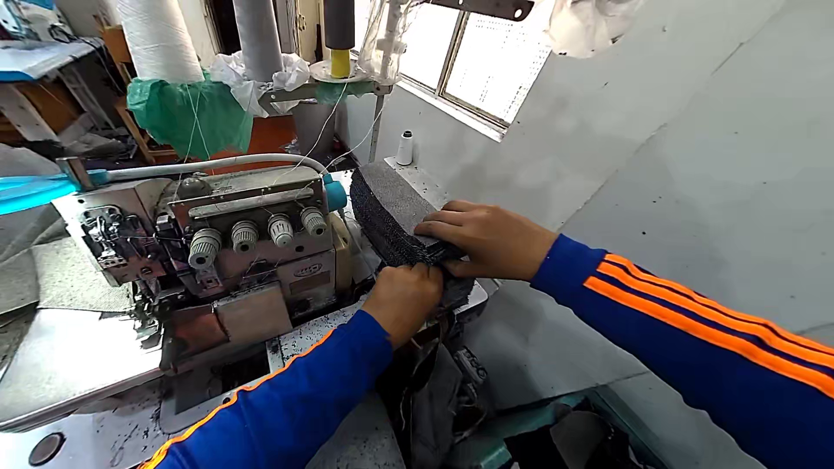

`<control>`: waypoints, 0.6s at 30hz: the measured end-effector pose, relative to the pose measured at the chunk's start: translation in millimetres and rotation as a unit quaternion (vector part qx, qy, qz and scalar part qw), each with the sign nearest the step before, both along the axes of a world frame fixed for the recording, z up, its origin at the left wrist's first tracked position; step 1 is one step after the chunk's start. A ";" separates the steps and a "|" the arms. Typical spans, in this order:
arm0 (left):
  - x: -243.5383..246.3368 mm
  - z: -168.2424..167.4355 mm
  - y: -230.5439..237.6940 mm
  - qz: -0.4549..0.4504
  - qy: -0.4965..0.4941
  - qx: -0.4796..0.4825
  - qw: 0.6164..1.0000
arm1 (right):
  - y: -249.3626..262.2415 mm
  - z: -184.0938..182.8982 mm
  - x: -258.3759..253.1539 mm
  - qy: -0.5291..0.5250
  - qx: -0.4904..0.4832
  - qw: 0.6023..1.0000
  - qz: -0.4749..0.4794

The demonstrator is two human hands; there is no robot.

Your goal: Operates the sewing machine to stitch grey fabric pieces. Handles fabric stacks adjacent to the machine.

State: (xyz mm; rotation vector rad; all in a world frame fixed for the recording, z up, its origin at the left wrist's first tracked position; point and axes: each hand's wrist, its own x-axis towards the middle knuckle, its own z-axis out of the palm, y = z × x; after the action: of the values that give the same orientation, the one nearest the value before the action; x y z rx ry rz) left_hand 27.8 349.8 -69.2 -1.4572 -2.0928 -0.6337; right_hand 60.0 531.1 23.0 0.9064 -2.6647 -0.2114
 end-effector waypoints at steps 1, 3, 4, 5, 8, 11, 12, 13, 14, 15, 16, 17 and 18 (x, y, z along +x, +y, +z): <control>-2.3 -1.1 -1.5 -0.002 -0.003 0.013 1.000 | -0.9 1.1 1.5 -0.012 -0.006 1.000 -0.009; -4.8 1.4 -5.7 -0.006 -0.025 0.029 0.999 | -3.5 5.1 5.1 -0.050 -0.016 0.998 -0.038; -6.8 2.6 -6.9 -0.007 -0.030 0.040 0.999 | -3.8 6.8 5.5 -0.062 -0.016 0.997 -0.048; -9.5 2.8 -7.3 -0.008 -0.029 0.054 0.998 | -3.9 8.5 5.7 -0.070 -0.014 0.996 -0.056; -16.6 1.4 -7.6 -0.019 -0.023 0.087 0.996 | -3.2 10.2 4.0 -0.065 -0.008 0.996 -0.068; -21.9 -1.1 -7.1 -0.022 -0.008 0.148 0.989 | -2.8 14.0 -1.5 -0.025 -0.026 0.998 -0.050; -22.9 -3.1 -6.4 -0.026 0.012 0.176 0.984 | -1.2 16.5 -5.6 -0.014 -0.039 0.998 -0.044; -23.4 -6.0 -4.5 -0.036 0.040 0.200 0.978 | 0.9 20.2 -11.1 -0.002 -0.055 0.998 -0.041; -22.5 -8.5 -2.8 -0.051 0.063 0.204 0.976 | 2.1 26.7 -17.6 0.008 -0.073 0.996 -0.048; -20.7 -9.8 -1.2 -0.069 0.069 0.183 0.978 | 2.2 37.5 -24.3 0.018 -0.090 0.994 -0.066; -18.7 -8.9 0.4 -0.082 0.050 0.137 0.986 | 2.4 53.5 -30.3 0.012 -0.106 0.989 -0.098; -17.8 -5.5 2.9 -0.085 0.008 0.073 0.994 | 7.1 71.6 -36.5 -0.001 -0.121 0.984 -0.127; -20.0 -1.9 7.5 -0.080 -0.045 0.002 0.996 | 25.2 84.8 -45.5 0.005 -0.128 0.982 -0.138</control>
State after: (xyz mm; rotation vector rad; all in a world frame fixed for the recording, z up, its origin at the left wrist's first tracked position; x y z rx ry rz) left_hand 7.8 357.3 -71.1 -1.6327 -2.0544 -0.7779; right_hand 14.5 556.4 107.8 0.4548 -2.7187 0.0652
